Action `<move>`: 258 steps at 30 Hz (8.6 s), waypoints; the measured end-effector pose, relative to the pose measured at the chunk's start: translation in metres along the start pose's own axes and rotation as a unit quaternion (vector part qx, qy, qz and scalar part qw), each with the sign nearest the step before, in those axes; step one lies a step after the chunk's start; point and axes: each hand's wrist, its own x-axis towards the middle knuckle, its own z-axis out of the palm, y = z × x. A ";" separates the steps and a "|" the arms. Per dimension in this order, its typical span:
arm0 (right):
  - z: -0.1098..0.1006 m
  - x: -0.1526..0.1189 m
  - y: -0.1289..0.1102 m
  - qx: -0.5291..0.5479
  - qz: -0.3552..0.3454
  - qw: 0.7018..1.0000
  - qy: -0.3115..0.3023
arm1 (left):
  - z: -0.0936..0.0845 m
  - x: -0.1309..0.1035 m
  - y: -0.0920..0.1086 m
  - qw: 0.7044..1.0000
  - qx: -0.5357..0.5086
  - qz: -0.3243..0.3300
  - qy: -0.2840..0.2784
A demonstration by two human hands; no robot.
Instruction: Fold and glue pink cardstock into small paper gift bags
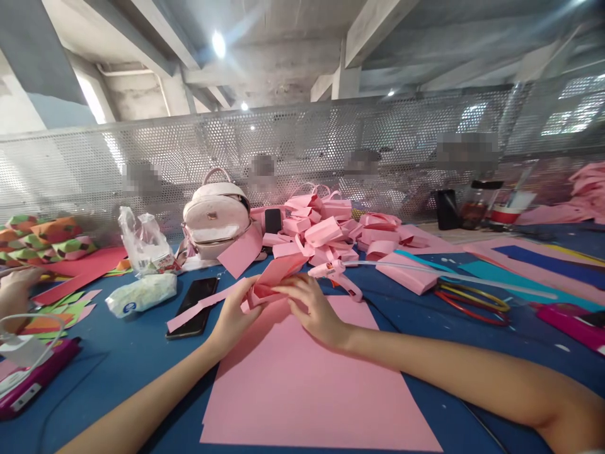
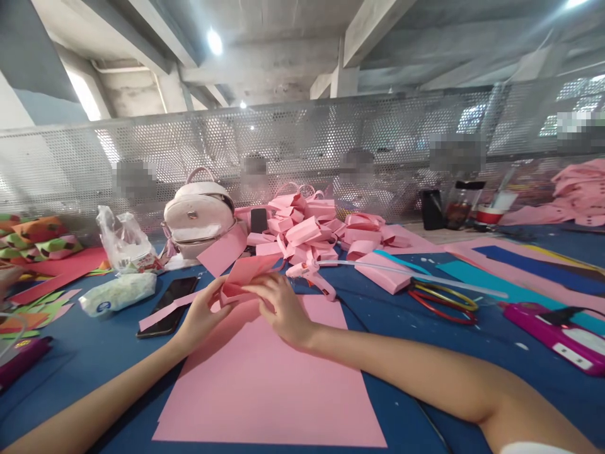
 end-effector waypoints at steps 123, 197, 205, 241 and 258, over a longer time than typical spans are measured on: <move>-0.048 -0.034 -0.025 -0.309 0.081 0.898 -0.303 | 0.016 -0.030 0.040 0.854 0.404 0.241 -0.221; -0.040 0.009 -0.048 -0.293 0.141 0.870 -0.370 | 0.001 -0.031 0.026 0.844 0.370 0.218 -0.322; -0.030 0.019 -0.055 -0.287 0.143 0.880 -0.350 | -0.001 -0.031 0.023 0.837 0.369 0.238 -0.327; -0.033 0.005 -0.043 -0.372 0.181 0.818 -0.398 | -0.004 -0.032 0.037 0.816 0.407 0.201 -0.357; -0.061 -0.016 -0.030 -0.184 0.139 0.926 -0.297 | -0.003 -0.027 0.031 0.803 0.401 0.292 -0.332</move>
